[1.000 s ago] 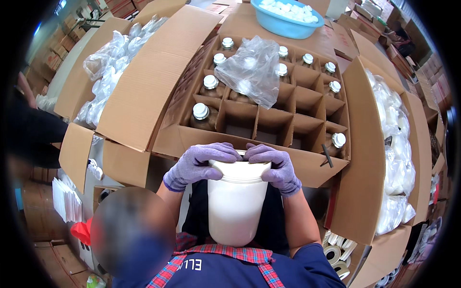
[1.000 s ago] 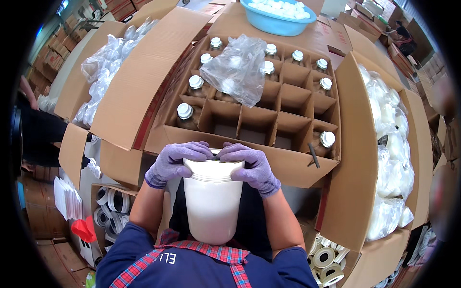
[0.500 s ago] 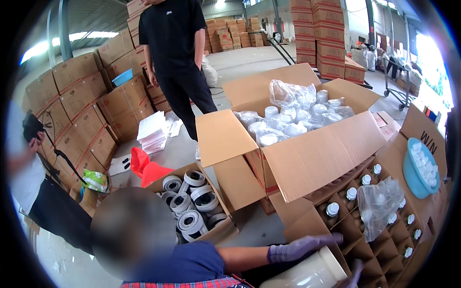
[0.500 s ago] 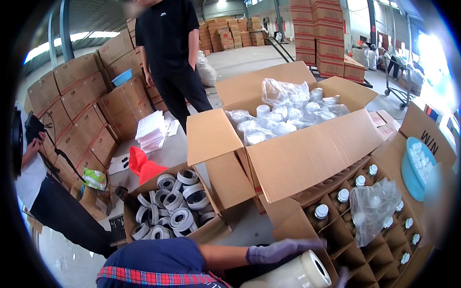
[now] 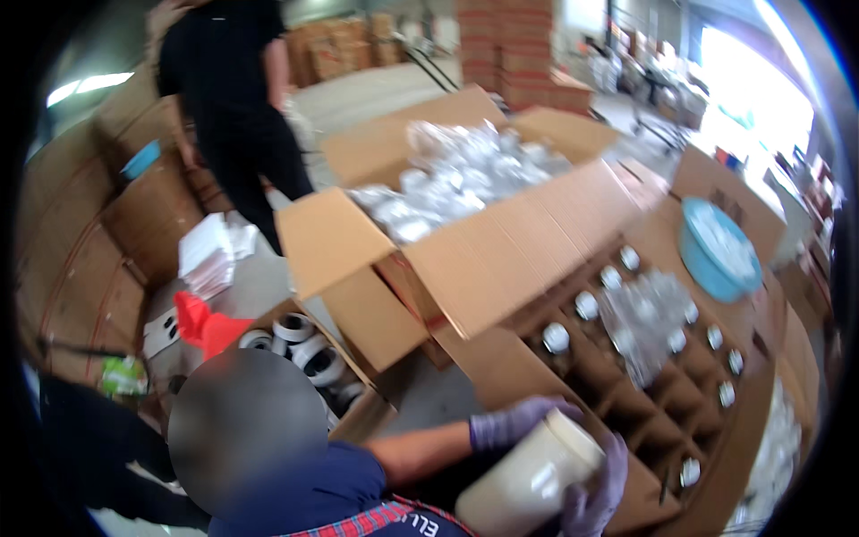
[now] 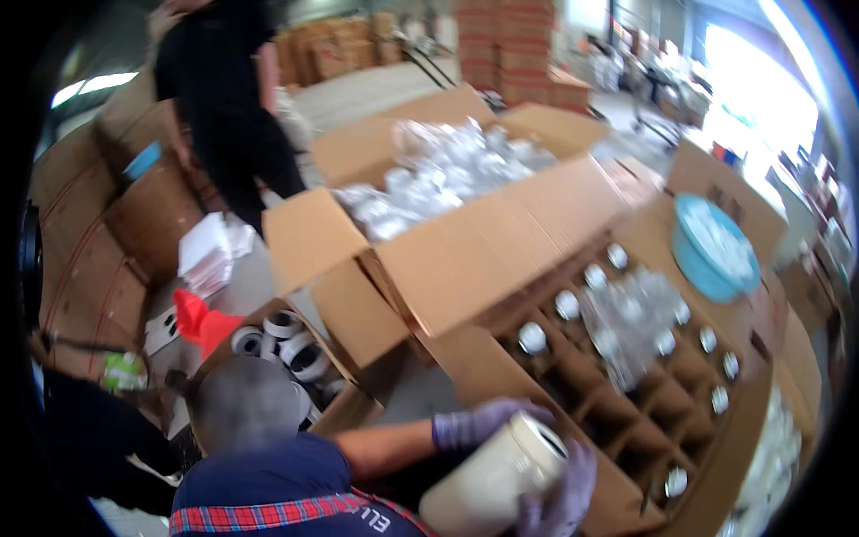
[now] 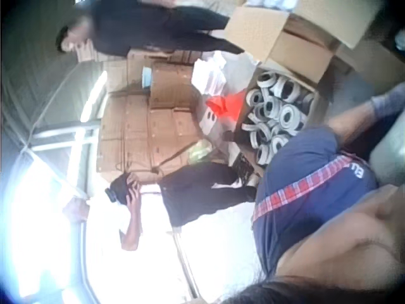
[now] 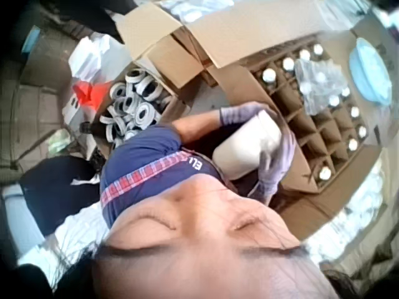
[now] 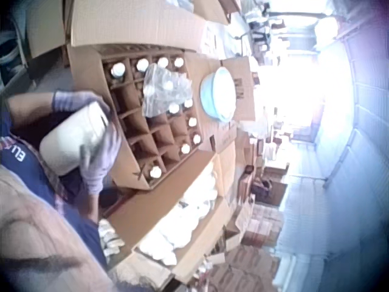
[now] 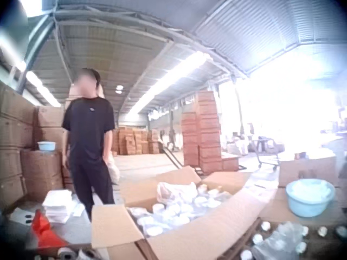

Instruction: The person assembles white thermos-style containers by inserting black rubber seals, screwing on lids, and placing each unit into a plastic bag. The person then places the packaged units into a cardboard box with dividers.

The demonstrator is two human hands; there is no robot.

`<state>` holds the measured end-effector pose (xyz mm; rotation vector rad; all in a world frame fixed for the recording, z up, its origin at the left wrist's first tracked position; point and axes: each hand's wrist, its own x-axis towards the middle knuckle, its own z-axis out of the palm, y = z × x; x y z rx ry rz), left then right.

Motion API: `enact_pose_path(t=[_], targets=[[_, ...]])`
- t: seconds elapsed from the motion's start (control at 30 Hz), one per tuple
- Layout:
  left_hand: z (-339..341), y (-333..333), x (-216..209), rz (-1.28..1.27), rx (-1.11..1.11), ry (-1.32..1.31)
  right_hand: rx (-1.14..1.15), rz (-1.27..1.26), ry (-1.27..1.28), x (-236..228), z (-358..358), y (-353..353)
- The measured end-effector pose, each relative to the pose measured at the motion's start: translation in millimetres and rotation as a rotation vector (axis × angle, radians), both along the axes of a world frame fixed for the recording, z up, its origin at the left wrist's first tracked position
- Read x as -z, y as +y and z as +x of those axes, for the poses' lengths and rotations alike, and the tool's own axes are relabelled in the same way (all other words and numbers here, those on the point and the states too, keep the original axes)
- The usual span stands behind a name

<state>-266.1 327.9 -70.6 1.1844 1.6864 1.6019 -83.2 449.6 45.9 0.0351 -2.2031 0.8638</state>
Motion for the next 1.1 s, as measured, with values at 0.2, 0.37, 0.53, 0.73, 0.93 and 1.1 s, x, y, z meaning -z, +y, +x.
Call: enact_pose_path(t=[0.2,0.37,0.53,0.73,0.93,1.1], targets=[[19,-24,-22,0.317,0.071,-1.134,-0.34,-0.336,-0.384,-5,-9,29],[72,-36,-45,0.094,0.264,-0.375,-0.651,0.256,-0.298,-90,47,3],[117,-80,-61,-0.082,-0.185,0.323,-0.164,0.112,-0.482,-36,83,4],[96,-100,-103,-0.134,0.426,-0.227,-0.391,0.4,-0.449,-65,110,-3],[163,-87,-95,-0.347,0.14,0.558,0.036,-0.118,-0.814,-43,98,-4],[99,-99,-85,-0.113,0.434,0.086,-0.418,0.179,-0.468,-46,102,12]])
